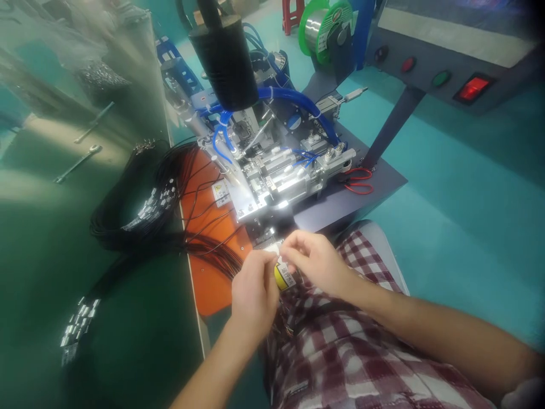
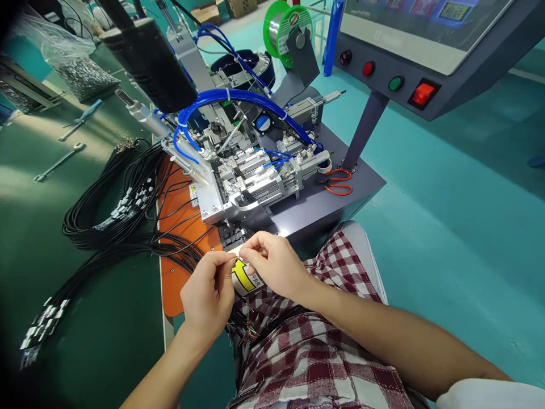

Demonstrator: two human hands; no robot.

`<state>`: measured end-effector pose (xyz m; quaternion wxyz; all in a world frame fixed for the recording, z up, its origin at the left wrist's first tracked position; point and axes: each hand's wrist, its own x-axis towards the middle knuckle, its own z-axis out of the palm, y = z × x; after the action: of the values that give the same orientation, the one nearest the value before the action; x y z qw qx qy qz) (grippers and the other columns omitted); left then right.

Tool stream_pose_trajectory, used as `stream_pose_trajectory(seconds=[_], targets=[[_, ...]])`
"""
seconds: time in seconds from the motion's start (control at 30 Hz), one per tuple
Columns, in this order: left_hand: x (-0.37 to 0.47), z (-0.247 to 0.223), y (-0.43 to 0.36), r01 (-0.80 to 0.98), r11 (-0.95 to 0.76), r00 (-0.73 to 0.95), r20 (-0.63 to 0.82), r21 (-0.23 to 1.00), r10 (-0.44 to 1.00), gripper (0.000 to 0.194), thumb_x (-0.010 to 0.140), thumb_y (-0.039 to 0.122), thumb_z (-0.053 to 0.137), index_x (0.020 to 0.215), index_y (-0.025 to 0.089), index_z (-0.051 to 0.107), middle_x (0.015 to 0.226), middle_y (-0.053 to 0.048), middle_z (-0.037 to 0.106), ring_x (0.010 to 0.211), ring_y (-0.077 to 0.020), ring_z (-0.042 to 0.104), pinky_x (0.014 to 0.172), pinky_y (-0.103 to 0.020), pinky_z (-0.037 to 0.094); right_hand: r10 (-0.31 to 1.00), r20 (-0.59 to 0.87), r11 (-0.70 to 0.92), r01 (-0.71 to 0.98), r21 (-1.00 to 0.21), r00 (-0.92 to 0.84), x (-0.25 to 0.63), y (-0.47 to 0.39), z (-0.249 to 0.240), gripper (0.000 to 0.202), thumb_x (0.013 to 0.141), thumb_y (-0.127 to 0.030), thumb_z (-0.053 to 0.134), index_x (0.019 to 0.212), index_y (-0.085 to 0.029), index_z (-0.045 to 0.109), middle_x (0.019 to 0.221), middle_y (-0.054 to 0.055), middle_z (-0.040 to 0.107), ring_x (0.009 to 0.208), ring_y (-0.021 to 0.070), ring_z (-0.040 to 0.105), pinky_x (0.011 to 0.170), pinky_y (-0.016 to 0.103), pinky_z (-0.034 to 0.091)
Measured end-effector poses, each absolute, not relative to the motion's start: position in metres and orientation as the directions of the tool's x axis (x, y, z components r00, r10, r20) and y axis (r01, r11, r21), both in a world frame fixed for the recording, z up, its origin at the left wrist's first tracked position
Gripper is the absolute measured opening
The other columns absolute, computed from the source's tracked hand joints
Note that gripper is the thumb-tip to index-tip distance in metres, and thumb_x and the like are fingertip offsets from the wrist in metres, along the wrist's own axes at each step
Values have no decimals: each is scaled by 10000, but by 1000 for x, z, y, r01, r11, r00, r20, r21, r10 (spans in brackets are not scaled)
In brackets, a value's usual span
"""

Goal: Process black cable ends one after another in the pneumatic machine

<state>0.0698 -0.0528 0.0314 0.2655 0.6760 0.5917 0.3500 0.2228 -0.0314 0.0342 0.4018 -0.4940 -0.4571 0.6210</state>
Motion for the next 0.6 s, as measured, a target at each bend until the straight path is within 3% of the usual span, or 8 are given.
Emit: stream_pose_trajectory(seconds=[0.07, 0.17, 0.27, 0.47, 0.6], targets=[[67, 35, -50, 589, -148, 42, 152, 794, 987, 84, 856, 240, 570, 791, 211, 615, 750, -2, 621, 669, -124, 549, 606, -225, 405, 918, -304, -349, -158, -924, -253, 220, -28, 36, 103, 815, -230, 622, 745, -166, 584, 566, -48, 575, 533, 93, 539, 557, 224, 438], [63, 46, -40, 330, 146, -12, -151, 933, 989, 176, 882, 368, 553, 894, 204, 617, 684, 13, 582, 540, -90, 470, 497, -203, 362, 928, -267, -323, -206, -924, -258, 216, -22, 35, 123, 810, -248, 635, 742, -158, 583, 576, -52, 577, 538, 87, 541, 569, 222, 440], [61, 57, -32, 83, 367, 82, -374, 926, 924, 319, 847, 450, 597, 1034, 191, 600, 661, 17, 583, 469, -62, 419, 435, -179, 304, 954, -198, -242, -186, -952, -224, 212, -20, 32, 126, 825, -261, 620, 753, -163, 587, 568, -58, 564, 523, 88, 534, 558, 227, 433], [64, 55, -28, 22, 372, 35, -372, 928, 927, 257, 774, 377, 703, 762, 144, 595, 586, 29, 562, 398, -20, 373, 408, -160, 244, 979, -105, -121, -79, -990, -177, 209, -21, 28, 106, 841, -228, 584, 750, -174, 595, 621, -43, 582, 572, 93, 550, 562, 222, 432], [63, 53, -26, 9, 340, 48, -340, 941, 939, 263, 807, 402, 662, 795, 149, 592, 605, 26, 574, 391, -21, 346, 402, -169, 228, 972, -124, -140, -68, -988, -197, 210, -16, 30, 98, 838, -216, 581, 750, -175, 579, 606, -48, 571, 553, 91, 539, 555, 224, 436]])
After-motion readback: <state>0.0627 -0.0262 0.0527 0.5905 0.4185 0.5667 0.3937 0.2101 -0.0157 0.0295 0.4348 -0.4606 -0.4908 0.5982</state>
